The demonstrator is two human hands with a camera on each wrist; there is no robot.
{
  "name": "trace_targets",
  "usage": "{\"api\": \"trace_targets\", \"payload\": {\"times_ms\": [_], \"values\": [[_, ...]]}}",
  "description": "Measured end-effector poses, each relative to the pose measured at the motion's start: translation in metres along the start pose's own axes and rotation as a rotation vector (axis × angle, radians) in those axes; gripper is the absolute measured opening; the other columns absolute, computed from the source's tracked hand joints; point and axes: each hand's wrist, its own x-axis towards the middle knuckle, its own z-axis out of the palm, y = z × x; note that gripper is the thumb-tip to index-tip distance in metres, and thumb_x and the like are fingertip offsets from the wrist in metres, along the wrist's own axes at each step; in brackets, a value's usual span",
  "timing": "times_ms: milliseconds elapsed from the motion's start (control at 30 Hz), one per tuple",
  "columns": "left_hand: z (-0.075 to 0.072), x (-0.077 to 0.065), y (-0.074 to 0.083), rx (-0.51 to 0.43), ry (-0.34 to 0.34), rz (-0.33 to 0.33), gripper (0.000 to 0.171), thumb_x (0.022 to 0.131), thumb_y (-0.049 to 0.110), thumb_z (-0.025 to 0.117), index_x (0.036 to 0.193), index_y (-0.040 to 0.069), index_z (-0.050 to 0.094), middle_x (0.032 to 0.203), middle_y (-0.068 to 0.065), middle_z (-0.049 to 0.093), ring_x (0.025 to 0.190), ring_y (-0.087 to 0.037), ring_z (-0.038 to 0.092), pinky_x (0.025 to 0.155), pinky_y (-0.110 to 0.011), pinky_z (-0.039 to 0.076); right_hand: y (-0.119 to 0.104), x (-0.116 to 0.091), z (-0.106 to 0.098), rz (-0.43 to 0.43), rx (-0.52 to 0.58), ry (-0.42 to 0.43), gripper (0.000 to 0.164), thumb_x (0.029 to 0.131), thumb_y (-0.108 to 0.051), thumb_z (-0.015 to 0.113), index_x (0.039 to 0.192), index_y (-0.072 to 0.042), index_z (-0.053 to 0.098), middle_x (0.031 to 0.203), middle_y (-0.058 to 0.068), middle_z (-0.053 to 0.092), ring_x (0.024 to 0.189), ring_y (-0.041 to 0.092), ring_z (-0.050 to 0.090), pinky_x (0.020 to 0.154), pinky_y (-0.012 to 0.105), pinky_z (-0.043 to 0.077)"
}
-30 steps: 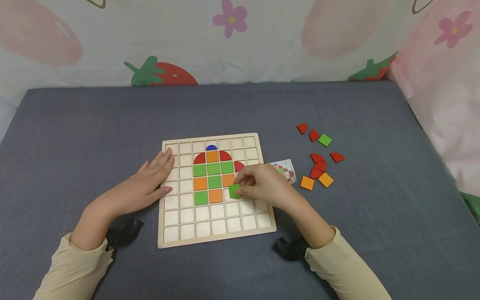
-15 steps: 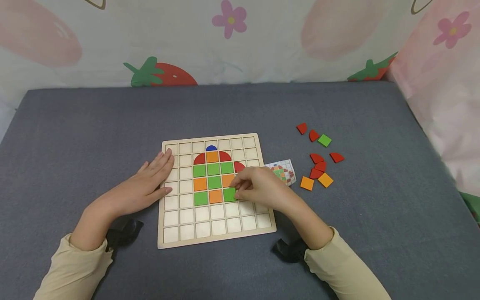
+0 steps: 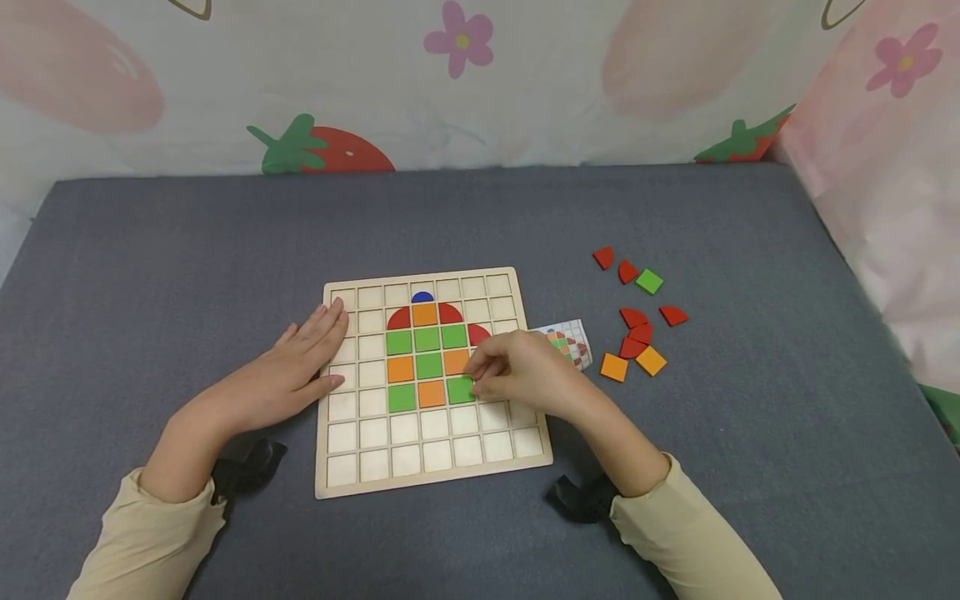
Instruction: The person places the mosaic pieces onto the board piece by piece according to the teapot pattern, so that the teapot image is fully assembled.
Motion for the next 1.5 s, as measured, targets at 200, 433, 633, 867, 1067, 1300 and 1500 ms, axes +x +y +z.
{"api": "trace_targets", "payload": {"times_ms": [200,433,633,867,1067,1300,1500], "values": [[0.000,0.000,0.000,0.003,0.003,-0.001,0.069,0.099,0.025,0.047,0.150,-0.003,0.009,0.157,-0.016,0.000,0.143,-0.030,-0.001,0.111,-0.054,0.009,0.003,-0.005,-0.020,0.044,0.038,0.015,0.013,0.082,0.000,0.070,0.096,0.000,0.071,0.087,0.005,0.070,0.077,0.017,0.065,0.067,0.026,0.052],[0.001,0.000,-0.001,0.003,0.001,0.001,0.069,0.099,0.025,0.047,0.149,-0.003,0.010,0.157,-0.016,0.000,0.143,-0.030,-0.001,0.111,-0.054,0.008,0.003,-0.022,-0.056,0.125,0.004,0.048,0.015,0.085,-0.006,0.069,0.099,0.000,0.069,0.089,0.007,0.069,0.077,0.022,0.065,0.066,0.032,0.053],[0.001,0.000,-0.001,0.005,0.002,0.001,0.069,0.099,0.025,0.047,0.149,-0.003,0.010,0.157,-0.017,0.000,0.143,-0.030,-0.001,0.111,-0.054,0.008,0.007,-0.035,-0.078,0.148,-0.095,0.069,0.016,0.087,-0.012,0.068,0.100,-0.001,0.069,0.092,0.005,0.068,0.079,0.018,0.063,0.068,0.027,0.051],[0.001,0.000,-0.001,0.009,0.002,-0.006,0.069,0.099,0.025,0.048,0.150,-0.002,0.010,0.157,-0.016,0.000,0.143,-0.030,0.000,0.112,-0.054,0.008,0.014,-0.044,-0.093,0.217,-0.247,0.041,0.015,0.089,-0.018,0.068,0.099,-0.006,0.069,0.088,0.001,0.067,0.074,0.015,0.057,0.063,0.026,0.047],[0.002,0.000,-0.001,0.011,0.003,-0.010,0.069,0.099,0.025,0.048,0.150,-0.002,0.010,0.157,-0.016,0.001,0.143,-0.030,0.000,0.112,-0.054,0.008,0.022,-0.047,-0.100,0.259,-0.311,-0.043,0.009,0.087,-0.010,0.067,0.095,-0.007,0.070,0.084,-0.001,0.066,0.071,0.016,0.057,0.060,0.029,0.047],[0.002,0.000,-0.001,0.014,0.002,-0.013,0.070,0.099,0.026,0.048,0.150,-0.003,0.010,0.157,-0.017,0.000,0.143,-0.031,0.000,0.112,-0.054,0.008,0.033,-0.045,-0.102,0.288,-0.307,-0.128,0.006,0.086,-0.014,0.069,0.089,-0.009,0.068,0.077,-0.002,0.064,0.067,0.016,0.055,0.059,0.030,0.045],[0.002,0.000,0.000,0.012,0.006,-0.010,0.069,0.098,0.025,0.048,0.149,-0.003,0.011,0.157,-0.017,0.001,0.143,-0.031,0.000,0.112,-0.054,0.008,0.041,-0.043,-0.103,0.341,-0.306,-0.143,0.009,0.081,-0.005,0.070,0.088,-0.005,0.066,0.074,-0.002,0.065,0.066,0.017,0.057,0.058,0.031,0.046]]}}
